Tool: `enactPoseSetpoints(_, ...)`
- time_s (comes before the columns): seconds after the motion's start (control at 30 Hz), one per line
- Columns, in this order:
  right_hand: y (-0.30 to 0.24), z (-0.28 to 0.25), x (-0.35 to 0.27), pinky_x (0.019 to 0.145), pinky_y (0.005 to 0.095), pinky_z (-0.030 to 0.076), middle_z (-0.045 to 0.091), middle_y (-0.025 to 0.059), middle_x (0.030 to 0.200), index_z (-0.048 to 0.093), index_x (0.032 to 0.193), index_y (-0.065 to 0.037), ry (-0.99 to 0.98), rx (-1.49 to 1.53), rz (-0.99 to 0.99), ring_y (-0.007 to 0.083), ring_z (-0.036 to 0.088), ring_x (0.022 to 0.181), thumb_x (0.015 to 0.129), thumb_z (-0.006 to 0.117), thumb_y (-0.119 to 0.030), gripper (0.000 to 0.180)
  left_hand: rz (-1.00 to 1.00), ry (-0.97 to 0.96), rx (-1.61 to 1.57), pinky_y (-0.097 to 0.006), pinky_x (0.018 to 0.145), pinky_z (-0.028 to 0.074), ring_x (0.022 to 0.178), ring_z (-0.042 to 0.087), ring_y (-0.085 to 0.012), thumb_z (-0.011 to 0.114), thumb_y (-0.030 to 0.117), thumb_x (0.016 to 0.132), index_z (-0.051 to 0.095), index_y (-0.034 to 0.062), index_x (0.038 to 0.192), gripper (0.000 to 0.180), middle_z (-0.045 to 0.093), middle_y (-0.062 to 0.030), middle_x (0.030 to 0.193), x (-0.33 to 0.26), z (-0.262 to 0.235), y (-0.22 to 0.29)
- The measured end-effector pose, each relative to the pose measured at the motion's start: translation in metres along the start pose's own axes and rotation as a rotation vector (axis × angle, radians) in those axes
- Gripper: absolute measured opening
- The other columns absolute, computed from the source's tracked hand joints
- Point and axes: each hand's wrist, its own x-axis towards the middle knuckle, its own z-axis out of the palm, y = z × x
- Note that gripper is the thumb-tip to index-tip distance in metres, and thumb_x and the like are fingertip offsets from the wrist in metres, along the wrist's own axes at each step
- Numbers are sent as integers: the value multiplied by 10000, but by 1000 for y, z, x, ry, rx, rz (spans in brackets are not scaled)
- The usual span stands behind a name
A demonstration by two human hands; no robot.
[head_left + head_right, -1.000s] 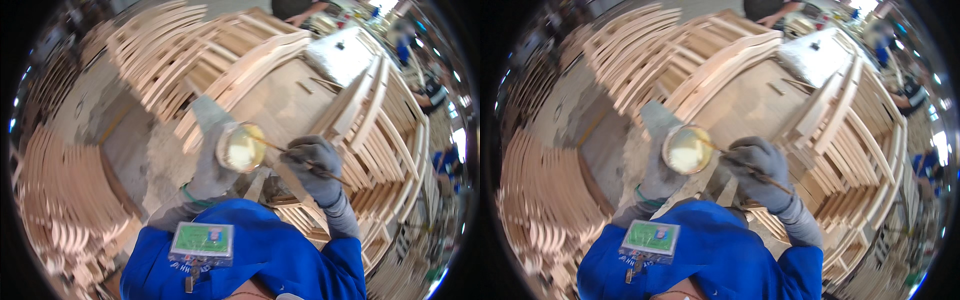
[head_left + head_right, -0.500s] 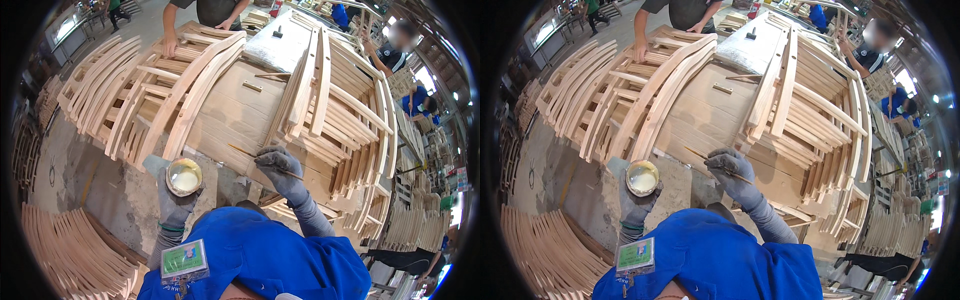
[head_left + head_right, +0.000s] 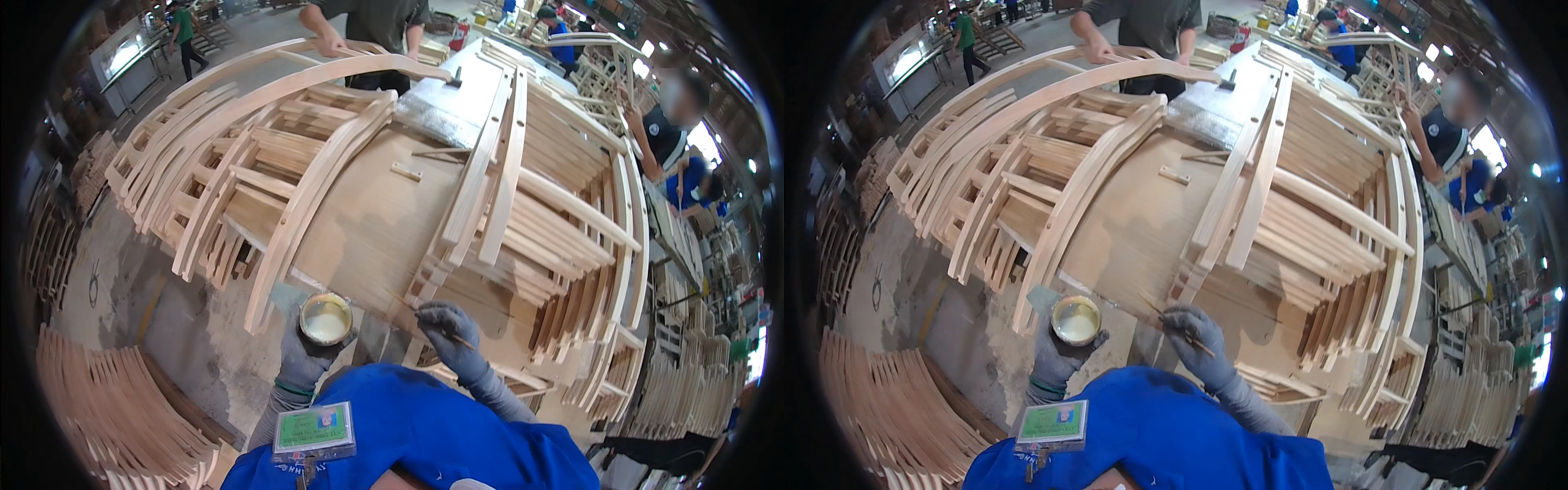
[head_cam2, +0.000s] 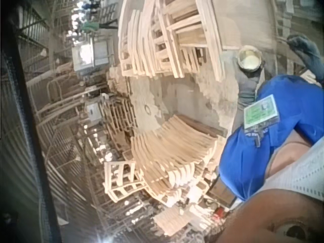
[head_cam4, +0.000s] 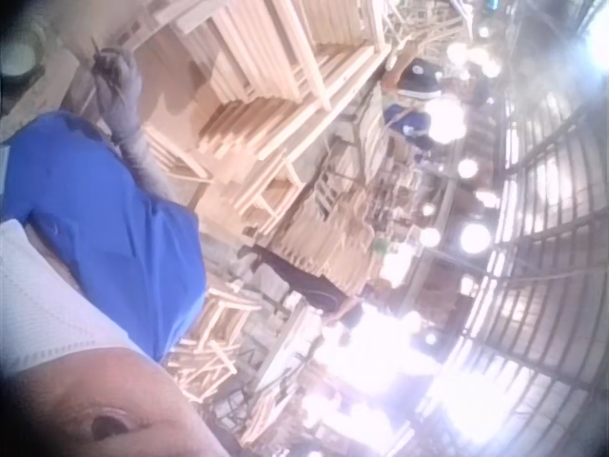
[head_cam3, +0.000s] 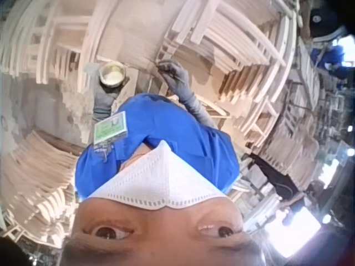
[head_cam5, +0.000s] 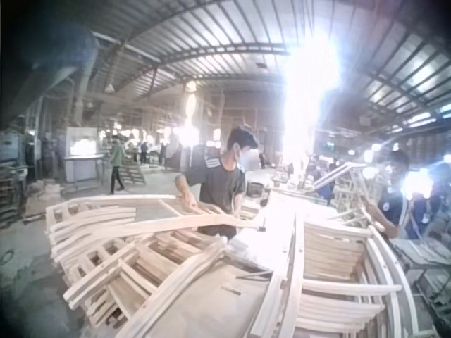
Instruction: The person applies a liquid finish to wooden chair frames using a brush and container. They dip the brush into the container and coat the chair surfaces, then reposition the chair to access different sides before continuing to apply the finish.
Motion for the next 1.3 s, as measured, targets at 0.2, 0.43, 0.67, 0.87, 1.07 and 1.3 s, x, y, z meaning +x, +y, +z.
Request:
enactPoseSetpoints(0.2, 17, -23, 0, 740, 309, 479, 623, 134, 951, 634, 878, -19, -72, -35, -47, 249, 607, 871, 716, 649, 19, 167, 27, -51, -17, -556, 910, 411, 1086, 495, -307, 370, 412, 925, 456, 103, 1209, 428, 493, -134, 1189, 16, 15, -24)
enactPoseSetpoints(0.43, 31, -23, -11, 713, 309, 485, 614, 144, 948, 615, 901, -13, -62, -81, -45, 242, 603, 835, 746, 624, 34, 162, 184, 33, 257, -486, 910, 449, 1101, 509, -253, 443, 382, 906, 481, 106, 1197, 403, 520, -78, 1183, 21, 31, -30)
enactPoseSetpoints(0.67, 38, 10, -6, 742, 301, 466, 601, 132, 909, 606, 869, 6, -38, 2, 26, 216, 578, 838, 733, 615, 66, 149, -16, 8, -113, -524, 886, 448, 1102, 513, -279, 385, 364, 923, 491, 91, 1199, 401, 536, -101, 1180, 61, -10, -2)
enactPoseSetpoints(0.87, 28, 62, 31, 774, 298, 455, 590, 127, 947, 595, 877, 10, 147, -35, 116, 211, 568, 866, 759, 586, 61, 129, -173, 127, -18, -497, 894, 457, 1062, 544, -290, 412, 264, 936, 480, 46, 1199, 349, 549, -132, 1162, 151, -59, 44)
enactPoseSetpoints(1.07, 16, 119, 51, 803, 313, 448, 573, 154, 979, 589, 887, 22, 296, 73, 277, 209, 559, 899, 762, 554, 69, 139, -65, 265, -103, -363, 836, 506, 882, 605, -217, 478, 124, 908, 546, 36, 1031, 166, 603, -92, 984, 305, -128, 60)
enactPoseSetpoints(1.3, 9, 158, 61, 792, 303, 464, 600, 127, 913, 595, 925, 12, 459, 33, 524, 199, 571, 896, 784, 572, 34, 144, 435, 49, 745, -261, 741, 480, 868, 581, -135, 552, 168, 873, 557, 85, 957, 119, 598, -45, 947, 390, -176, 52)
